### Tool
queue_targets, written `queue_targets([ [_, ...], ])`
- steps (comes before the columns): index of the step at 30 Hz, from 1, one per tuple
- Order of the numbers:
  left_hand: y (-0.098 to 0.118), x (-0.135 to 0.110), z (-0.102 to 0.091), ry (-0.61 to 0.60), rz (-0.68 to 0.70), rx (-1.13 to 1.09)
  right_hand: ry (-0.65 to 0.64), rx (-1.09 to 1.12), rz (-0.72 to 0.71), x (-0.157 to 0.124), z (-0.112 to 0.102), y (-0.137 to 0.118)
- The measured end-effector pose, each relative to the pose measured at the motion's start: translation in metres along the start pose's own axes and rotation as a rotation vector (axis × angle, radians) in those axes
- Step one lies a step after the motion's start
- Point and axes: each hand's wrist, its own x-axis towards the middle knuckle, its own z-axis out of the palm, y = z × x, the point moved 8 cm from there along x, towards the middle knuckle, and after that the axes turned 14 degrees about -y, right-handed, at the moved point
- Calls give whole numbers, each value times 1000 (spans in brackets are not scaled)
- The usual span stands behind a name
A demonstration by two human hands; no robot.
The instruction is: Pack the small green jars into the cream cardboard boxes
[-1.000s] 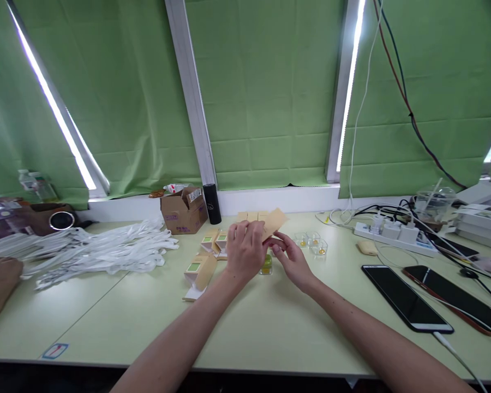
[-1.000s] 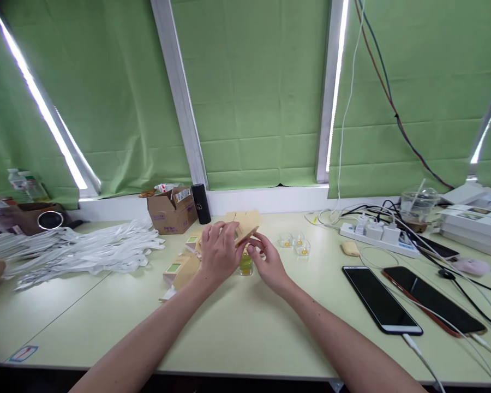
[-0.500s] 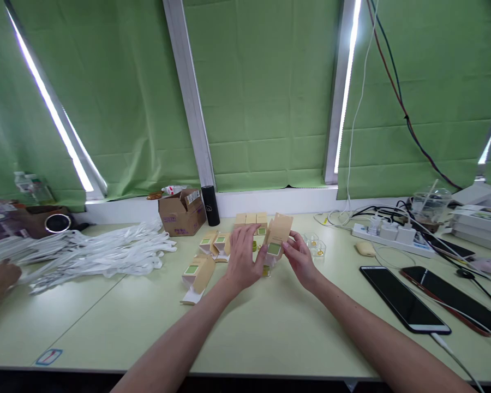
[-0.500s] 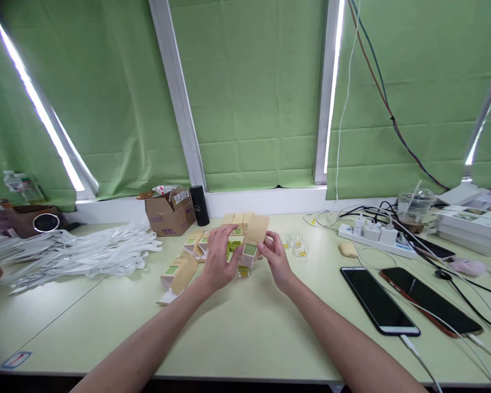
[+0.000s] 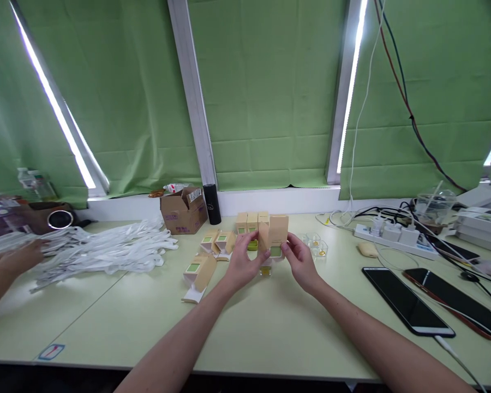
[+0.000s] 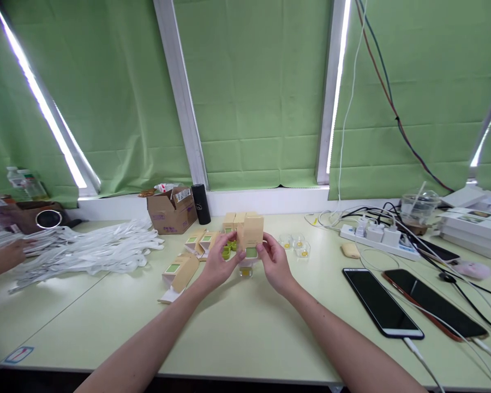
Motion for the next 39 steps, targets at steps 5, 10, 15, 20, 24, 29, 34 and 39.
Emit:
queue_targets([
  [5,18,-7,-11,93,159,77,-25,-176,-128,-6,6,-23],
  [10,46,-20,-18,181,413,355,49,-417,-246,-10,1,-36],
  [15,47,-29,-13,213,505,575,58,-486,-248,-9,-5,-20],
  [20,37,-30,-4,137,466,657,79,-517,-239,-10,-6,-14],
  [24,35,-31,-3,162,442,677,89,-550,-258,-11,-6,-17],
  [29,39,-31,-6,173,470,574,85,-621,-362,-14,-2,-32],
  [34,29,-22,-14,167,417,159,47,-639,-432,-16,6,-38],
  [39,-8,-7,-5,86,133,-505,9,-614,-395,-15,7,-33],
])
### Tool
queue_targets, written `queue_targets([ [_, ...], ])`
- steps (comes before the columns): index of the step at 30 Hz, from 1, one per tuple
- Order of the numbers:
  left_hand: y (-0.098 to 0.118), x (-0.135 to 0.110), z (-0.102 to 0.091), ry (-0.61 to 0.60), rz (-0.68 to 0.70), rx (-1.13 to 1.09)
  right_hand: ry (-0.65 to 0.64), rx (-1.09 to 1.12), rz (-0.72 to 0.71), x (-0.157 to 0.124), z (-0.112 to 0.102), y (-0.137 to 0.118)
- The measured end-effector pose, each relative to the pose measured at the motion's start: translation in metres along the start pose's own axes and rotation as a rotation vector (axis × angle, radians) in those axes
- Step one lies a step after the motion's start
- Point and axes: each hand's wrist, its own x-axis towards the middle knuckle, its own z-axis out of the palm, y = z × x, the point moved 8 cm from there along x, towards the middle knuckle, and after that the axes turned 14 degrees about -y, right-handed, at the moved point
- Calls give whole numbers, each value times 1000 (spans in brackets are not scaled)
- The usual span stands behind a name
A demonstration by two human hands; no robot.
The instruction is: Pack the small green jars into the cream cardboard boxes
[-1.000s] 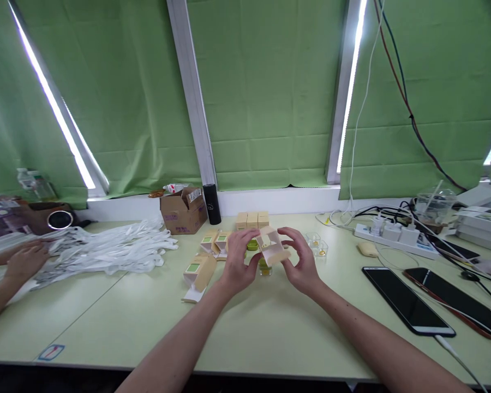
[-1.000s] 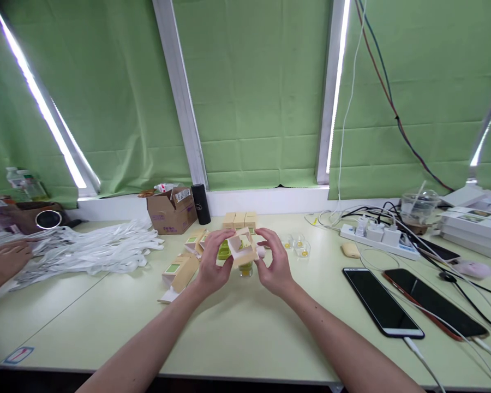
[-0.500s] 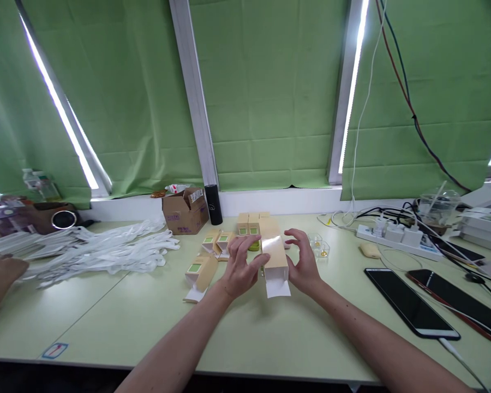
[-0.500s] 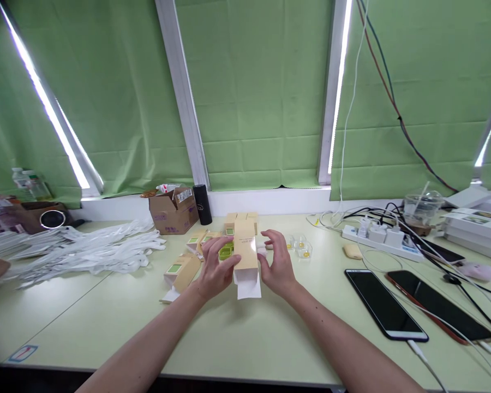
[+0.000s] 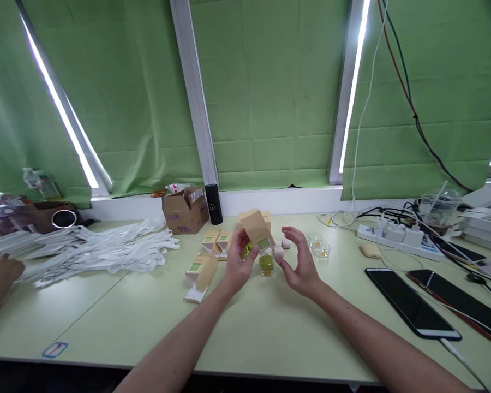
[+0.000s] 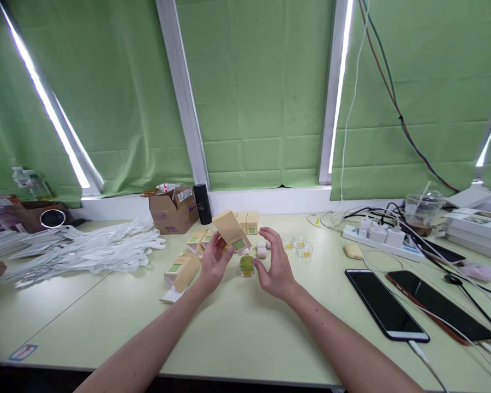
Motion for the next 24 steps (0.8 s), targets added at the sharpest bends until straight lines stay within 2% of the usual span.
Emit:
queue_targets([
  [3,-12,1,2,9,-132,-179,-41,17,40,0,3,3],
  [7,-19,-1,-2,82,-208,-219,-75,69,82,0,7,8],
  [12,-26,-2,-2,96,-235,-179,-128,179,143,-2,13,17],
  [18,-21,-2,-1,96,-236,-82,-176,267,222,-4,19,22],
  [24,-20,-1,6,41,-250,-58,-212,385,276,-4,22,23],
])
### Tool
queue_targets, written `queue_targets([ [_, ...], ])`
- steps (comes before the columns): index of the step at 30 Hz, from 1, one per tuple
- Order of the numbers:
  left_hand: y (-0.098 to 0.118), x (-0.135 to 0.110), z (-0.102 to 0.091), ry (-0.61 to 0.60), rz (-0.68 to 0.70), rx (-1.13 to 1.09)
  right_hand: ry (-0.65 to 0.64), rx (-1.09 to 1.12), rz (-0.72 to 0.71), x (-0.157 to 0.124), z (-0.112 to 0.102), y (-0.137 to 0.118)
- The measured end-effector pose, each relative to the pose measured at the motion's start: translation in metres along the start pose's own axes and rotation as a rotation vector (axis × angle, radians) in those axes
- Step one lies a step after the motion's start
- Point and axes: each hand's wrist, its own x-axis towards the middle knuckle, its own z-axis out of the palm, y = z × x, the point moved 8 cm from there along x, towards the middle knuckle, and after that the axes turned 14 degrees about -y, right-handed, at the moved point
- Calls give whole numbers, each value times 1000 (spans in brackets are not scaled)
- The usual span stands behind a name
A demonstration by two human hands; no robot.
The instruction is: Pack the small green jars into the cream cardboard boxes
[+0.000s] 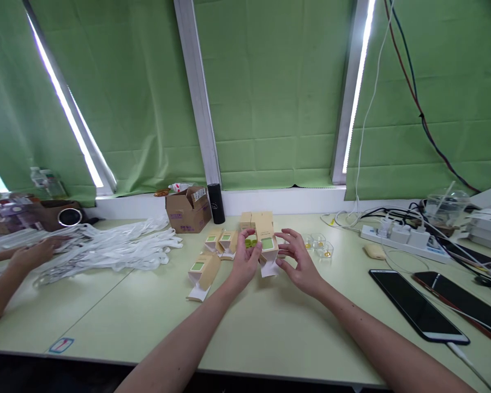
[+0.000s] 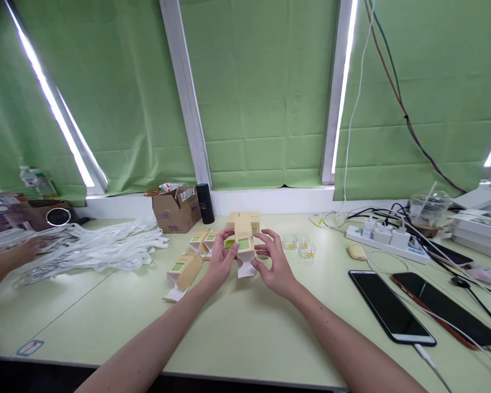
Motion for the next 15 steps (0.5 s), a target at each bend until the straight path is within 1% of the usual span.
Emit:
queue_targets([
  [5,-4,-1,11,-102,-50,-69,-38,73,12,2,3,1],
  [9,-4,-3,14,-144,-63,-93,-24,99,14,3,1,5],
  [11,-1,-5,12,-140,-38,-85,-4,105,15,3,-2,8],
  [15,9,-7,6,-138,69,1,40,144,14,3,-6,14],
])
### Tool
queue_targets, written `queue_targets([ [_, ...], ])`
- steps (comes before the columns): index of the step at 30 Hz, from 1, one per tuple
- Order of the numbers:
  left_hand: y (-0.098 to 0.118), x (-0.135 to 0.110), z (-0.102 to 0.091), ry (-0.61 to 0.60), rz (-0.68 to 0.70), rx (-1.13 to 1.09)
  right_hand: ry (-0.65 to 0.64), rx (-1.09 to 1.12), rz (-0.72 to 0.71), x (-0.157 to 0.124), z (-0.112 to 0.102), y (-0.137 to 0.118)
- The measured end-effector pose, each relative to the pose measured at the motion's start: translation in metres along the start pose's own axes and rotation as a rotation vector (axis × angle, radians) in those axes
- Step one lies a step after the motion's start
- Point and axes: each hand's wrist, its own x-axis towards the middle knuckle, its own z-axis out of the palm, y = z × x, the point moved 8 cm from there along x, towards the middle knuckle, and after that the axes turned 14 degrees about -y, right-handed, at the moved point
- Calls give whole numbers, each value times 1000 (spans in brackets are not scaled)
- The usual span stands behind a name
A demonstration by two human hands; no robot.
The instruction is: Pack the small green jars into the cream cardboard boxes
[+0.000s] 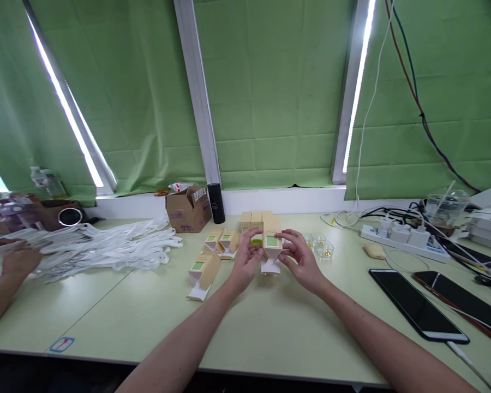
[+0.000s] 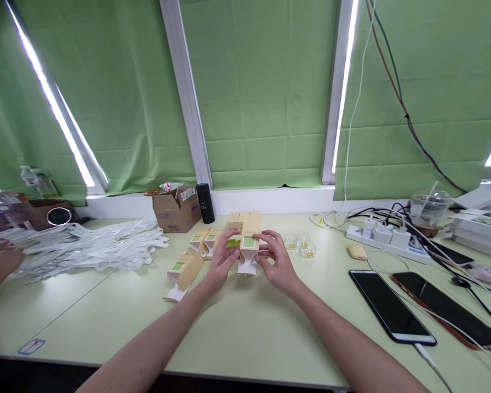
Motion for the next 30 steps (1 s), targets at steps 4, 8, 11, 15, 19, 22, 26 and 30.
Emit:
queue_targets([
  [4,2,-1,2,-55,-9,95,13,16,5,1,-1,1],
  [8,2,-1,4,-59,-23,105,4,16,7,0,-1,1],
  [11,0,0,4,-42,-25,80,-14,14,4,0,-2,2],
  [15,-2,2,2,-2,-11,92,-27,27,9,0,-2,4],
  [19,-7,3,1,29,-1,103,-26,47,16,0,0,5],
  [22,-10,2,1,45,-4,99,-4,37,27,1,1,4],
  [26,-9,2,3,51,-4,93,22,22,63,1,1,8],
  [30,-6,2,4,63,13,112,27,22,79,1,2,15],
])
